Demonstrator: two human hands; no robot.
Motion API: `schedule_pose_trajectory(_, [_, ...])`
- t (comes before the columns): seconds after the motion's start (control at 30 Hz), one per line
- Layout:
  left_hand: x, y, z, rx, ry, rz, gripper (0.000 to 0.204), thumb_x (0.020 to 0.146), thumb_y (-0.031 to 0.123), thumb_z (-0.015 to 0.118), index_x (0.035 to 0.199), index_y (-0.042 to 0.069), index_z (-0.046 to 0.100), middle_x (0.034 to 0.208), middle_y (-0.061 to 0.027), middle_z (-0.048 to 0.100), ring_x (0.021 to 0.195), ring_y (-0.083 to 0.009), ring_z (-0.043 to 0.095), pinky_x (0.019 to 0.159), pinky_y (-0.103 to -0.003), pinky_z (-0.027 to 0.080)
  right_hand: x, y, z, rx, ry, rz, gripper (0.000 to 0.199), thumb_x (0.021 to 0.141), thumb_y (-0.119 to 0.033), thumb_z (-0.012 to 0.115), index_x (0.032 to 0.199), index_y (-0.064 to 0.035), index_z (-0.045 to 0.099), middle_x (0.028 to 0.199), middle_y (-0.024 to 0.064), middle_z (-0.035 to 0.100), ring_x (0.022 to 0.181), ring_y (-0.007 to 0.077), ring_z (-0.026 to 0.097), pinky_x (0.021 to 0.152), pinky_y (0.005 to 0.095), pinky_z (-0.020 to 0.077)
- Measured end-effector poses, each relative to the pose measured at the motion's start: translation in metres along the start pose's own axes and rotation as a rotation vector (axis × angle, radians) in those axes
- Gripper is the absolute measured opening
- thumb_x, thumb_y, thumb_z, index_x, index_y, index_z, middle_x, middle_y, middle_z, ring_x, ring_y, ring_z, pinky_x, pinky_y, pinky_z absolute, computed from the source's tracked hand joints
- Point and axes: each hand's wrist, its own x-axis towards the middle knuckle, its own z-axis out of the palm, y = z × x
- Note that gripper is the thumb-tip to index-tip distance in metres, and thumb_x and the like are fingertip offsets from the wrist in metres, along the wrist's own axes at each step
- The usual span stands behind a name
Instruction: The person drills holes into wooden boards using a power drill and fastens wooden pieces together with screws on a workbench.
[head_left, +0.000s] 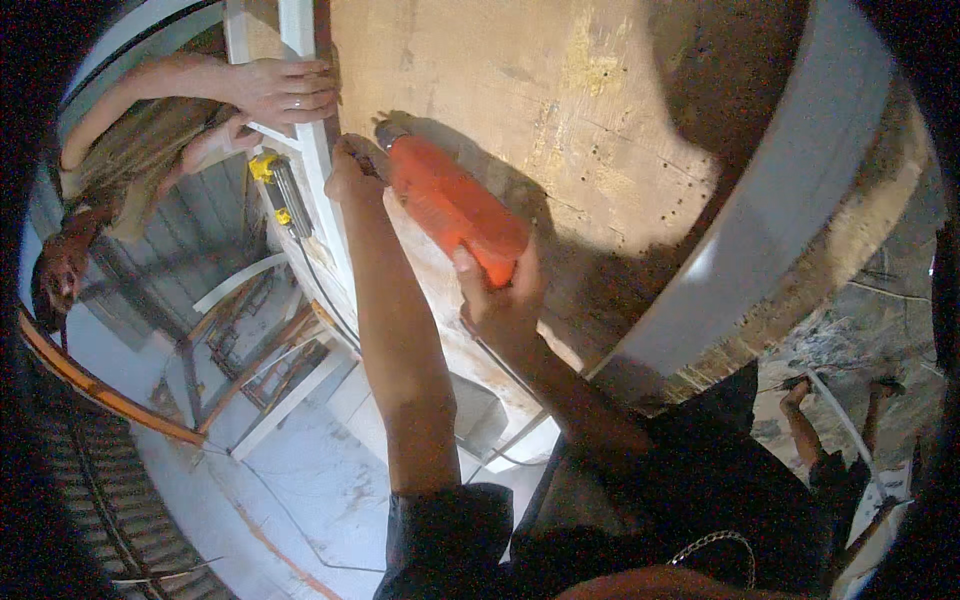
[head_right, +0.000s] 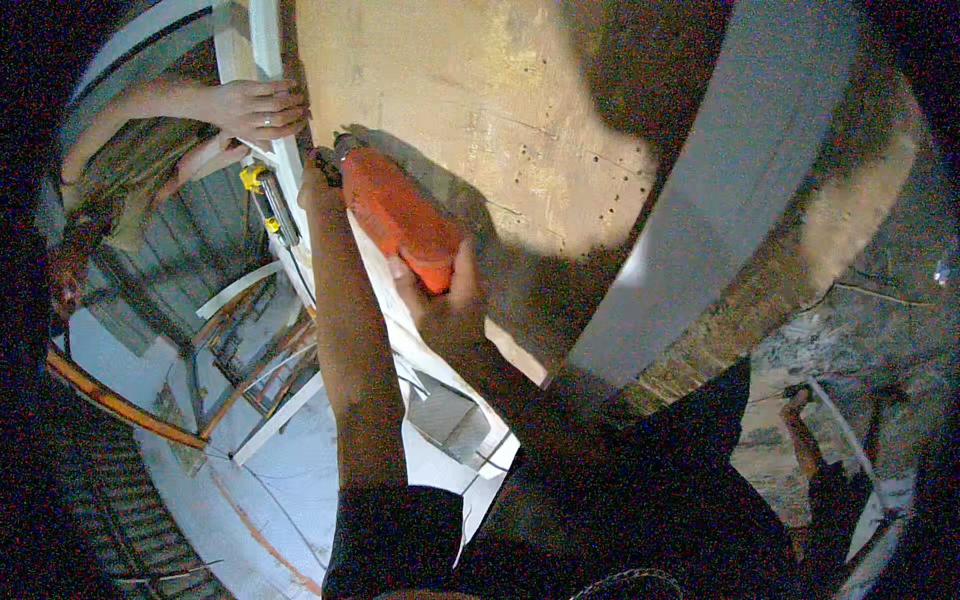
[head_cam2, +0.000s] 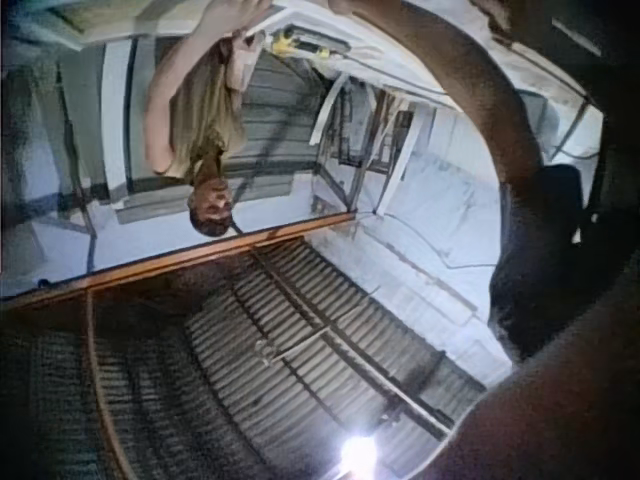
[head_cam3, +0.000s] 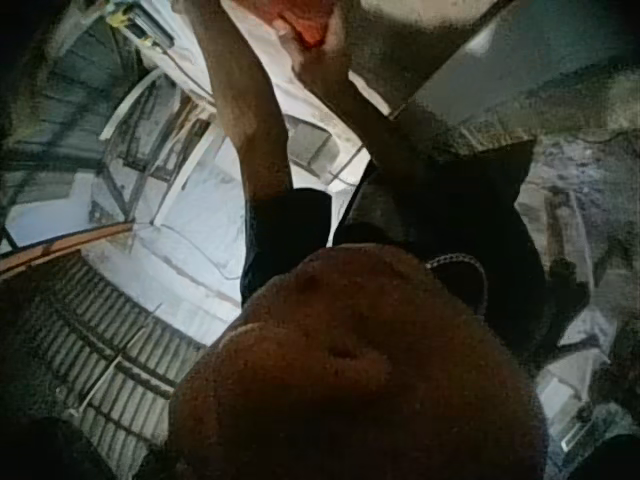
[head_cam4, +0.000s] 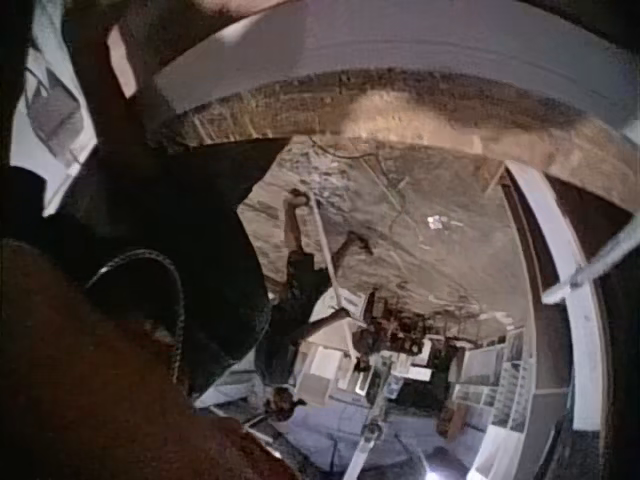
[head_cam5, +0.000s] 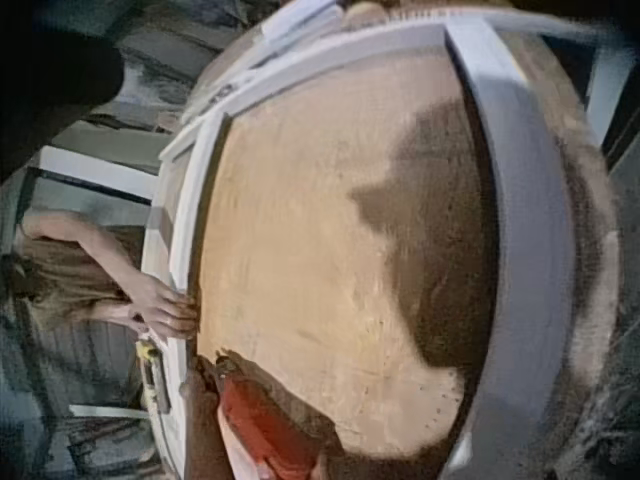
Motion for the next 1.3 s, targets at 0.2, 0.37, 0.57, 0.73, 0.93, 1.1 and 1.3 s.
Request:
schedule_pose_trajectory(0.2, [0.122, -0.031, -0.048, -0.067, -0.345, 0.097, 0.012, 0.077, 0.019, 0.062, 0.076, 0.007, 0.063, 0.066, -0.0028, 0.057, 0.056, -0.0131, 0.055, 0.048, -0.028, 0.044, -0.042, -0.029, -0.016, -0.050, -0.118, -0.244, 0.039, 0.079, -0.010, 0.065, 0.111, 0.0006, 0.046, 0.090, 0.0090, 0.059, 0.074, 0.0141, 0.057, 0.067, 0.0270, 0.0465])
schedule_pose_trajectory(0.37, [0.130, 0.010, -0.061, -0.111, -0.200, 0.531, 0.023, 0.075, 0.022, 0.060, 0.087, 0.003, 0.063, 0.084, -0.0091, 0.063, 0.075, -0.0214, 0.061, 0.062, -0.034, 0.049, -0.114, -0.104, -0.008, -0.061, -0.209, -0.391, 0.036, 0.081, -0.014, 0.064, 0.110, 0.0000, 0.047, 0.082, 0.0062, 0.058, 0.068, 0.0104, 0.055, 0.061, 0.0245, 0.0454])
schedule_pose_trajectory(0.57, [-0.002, 0.022, -0.050, -0.327, 0.223, 0.453, 0.023, 0.074, 0.012, 0.059, 0.091, -0.005, 0.060, 0.080, -0.0138, 0.062, 0.070, -0.0214, 0.058, 0.063, -0.034, 0.047, -0.176, -0.161, -0.041, -0.205, -0.139, -0.341, 0.044, 0.082, -0.022, 0.064, 0.114, -0.0009, 0.041, 0.082, 0.0113, 0.059, 0.070, 0.0198, 0.059, 0.061, 0.0308, 0.0505])
schedule_pose_trajectory(0.73, [-0.141, 0.010, -0.126, -0.700, -0.347, 0.207, 0.004, 0.082, 0.005, 0.059, 0.083, 0.002, 0.056, 0.077, -0.0068, 0.057, 0.071, -0.0147, 0.055, 0.063, -0.024, 0.046, -0.202, -0.196, -0.107, -0.359, -0.277, -0.318, 0.051, 0.082, -0.024, 0.063, 0.120, -0.0001, 0.038, 0.105, 0.0135, 0.054, 0.094, 0.0229, 0.056, 0.079, 0.0353, 0.0462])
schedule_pose_trajectory(0.93, [-0.328, 0.065, -0.237, -1.253, -0.761, 0.015, 0.020, 0.087, 0.011, 0.055, 0.105, 0.003, 0.048, 0.091, -0.0059, 0.054, 0.080, -0.0152, 0.054, 0.072, -0.024, 0.047, -0.236, -0.235, -0.171, -0.343, -0.482, -0.674, 0.051, 0.075, -0.018, 0.068, 0.117, 0.0009, 0.046, 0.113, 0.0129, 0.052, 0.104, 0.0237, 0.050, 0.091, 0.0362, 0.0396])
schedule_pose_trajectory(1.1, [-0.423, 0.067, -0.289, -1.365, -0.967, 0.056, 0.016, 0.090, 0.016, 0.051, 0.104, 0.007, 0.049, 0.093, -0.0037, 0.056, 0.088, -0.0155, 0.055, 0.078, -0.028, 0.047, -0.271, -0.243, -0.239, -0.442, -0.298, -0.931, 0.041, 0.075, -0.034, 0.061, 0.098, -0.0006, 0.060, 0.100, 0.0102, 0.061, 0.094, 0.0272, 0.057, 0.087, 0.0369, 0.0411])
schedule_pose_trajectory(1.3, [-0.503, 0.030, -0.315, -1.305, -1.182, 0.070, 0.021, 0.091, 0.029, 0.048, 0.098, 0.010, 0.055, 0.097, -0.0026, 0.058, 0.090, -0.0157, 0.055, 0.080, -0.031, 0.046, -0.297, -0.259, -0.336, -0.529, -0.373, -0.985, 0.032, 0.078, -0.030, 0.059, 0.093, -0.0021, 0.062, 0.099, 0.0082, 0.061, 0.093, 0.0245, 0.057, 0.085, 0.0381, 0.0425])
